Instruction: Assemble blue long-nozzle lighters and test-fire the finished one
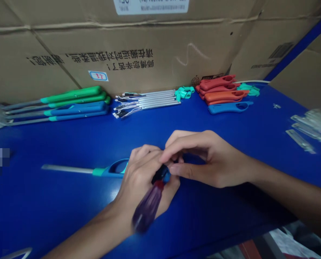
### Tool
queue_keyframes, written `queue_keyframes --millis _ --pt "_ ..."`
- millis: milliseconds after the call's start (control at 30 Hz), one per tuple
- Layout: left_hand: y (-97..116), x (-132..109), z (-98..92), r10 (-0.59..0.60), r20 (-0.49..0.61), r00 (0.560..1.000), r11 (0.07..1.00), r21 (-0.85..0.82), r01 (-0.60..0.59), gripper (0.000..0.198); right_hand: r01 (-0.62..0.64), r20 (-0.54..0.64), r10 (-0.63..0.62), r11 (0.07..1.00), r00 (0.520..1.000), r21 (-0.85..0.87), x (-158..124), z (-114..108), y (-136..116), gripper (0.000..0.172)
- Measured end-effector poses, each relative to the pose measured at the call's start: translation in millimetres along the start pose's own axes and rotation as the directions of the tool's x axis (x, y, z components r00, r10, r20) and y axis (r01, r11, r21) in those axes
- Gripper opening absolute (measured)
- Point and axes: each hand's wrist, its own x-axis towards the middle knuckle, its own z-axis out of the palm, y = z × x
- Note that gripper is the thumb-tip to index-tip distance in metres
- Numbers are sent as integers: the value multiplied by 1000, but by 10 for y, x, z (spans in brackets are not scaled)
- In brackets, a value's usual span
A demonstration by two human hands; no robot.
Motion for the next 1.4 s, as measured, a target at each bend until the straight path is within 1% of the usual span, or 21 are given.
queue_keyframes --millis 100,167,200,267,333,433,467,500,567,600,700,767,800,867,900,1033,1167,1300,1400 --pt "-28 0 16 39 -36 999 999 -6 -39 5 22 23 -22 1000 1000 -1 -11 22 -20 18" --pt "-34 5 26 41 -50 998 999 1 -41 7 15 34 -14 1000 999 -25 -24 39 -54 22" --pt "-32 9 26 28 -47 999 1000 10 -28 9 26 30 -25 999 999 -37 -31 49 -77 23" --pt "-21 15 9 -14 -1 1000 1000 12 14 11 84 41 -81 994 996 -67 -45 76 -128 24" --pt "-7 20 -25 -50 58 997 998 -30 52 11 143 101 -129 980 986 -136 -62 115 -174 20" --pt "0 25 -72 -55 94 994 994 -93 63 12 190 214 -125 930 969 -316 -97 194 -205 10" --pt "-1 26 -80 -47 93 995 994 -89 55 12 200 224 -121 906 967 -372 -109 222 -203 6" --pt "-2 27 -84 -40 92 995 996 -79 48 14 213 221 -129 886 967 -411 -120 245 -198 10" --pt "-5 28 -77 -44 78 996 997 -67 50 16 246 197 -174 862 965 -442 -133 271 -184 18" --pt "-5 26 -69 -51 68 996 996 -73 56 16 260 174 -203 860 964 -440 -135 269 -180 20" --pt "0 15 -34 -60 33 998 993 -96 63 22 273 56 -273 878 960 -393 -127 201 -183 13" --pt "7 4 -15 -30 -10 999 996 -90 29 27 233 -56 -277 889 959 -394 -117 133 -182 6" --pt "11 -2 -10 -13 -28 1000 997 -78 11 27 205 -105 -270 887 957 -414 -112 103 -175 5" --pt "21 -11 -7 12 -37 999 999 -46 -14 24 155 -173 -262 871 949 -467 -103 66 -141 4" --pt "25 -13 -9 16 -30 999 999 -28 -17 23 138 -190 -258 864 947 -484 -99 60 -117 4" --pt "29 -10 -17 11 -8 1000 1000 -28 -11 19 133 -200 -257 865 946 -484 -92 87 -37 7" --pt "16 -4 -11 1 4 1000 998 -60 -1 17 122 -240 -258 876 936 -467 -96 124 -28 5" --pt "14 0 3 13 -1 1000 999 -51 -13 11 128 -219 -248 884 944 -450 -93 146 -16 9" --pt "18 1 7 23 -5 1000 999 -44 -23 12 131 -223 -252 885 942 -447 -86 153 2 8"
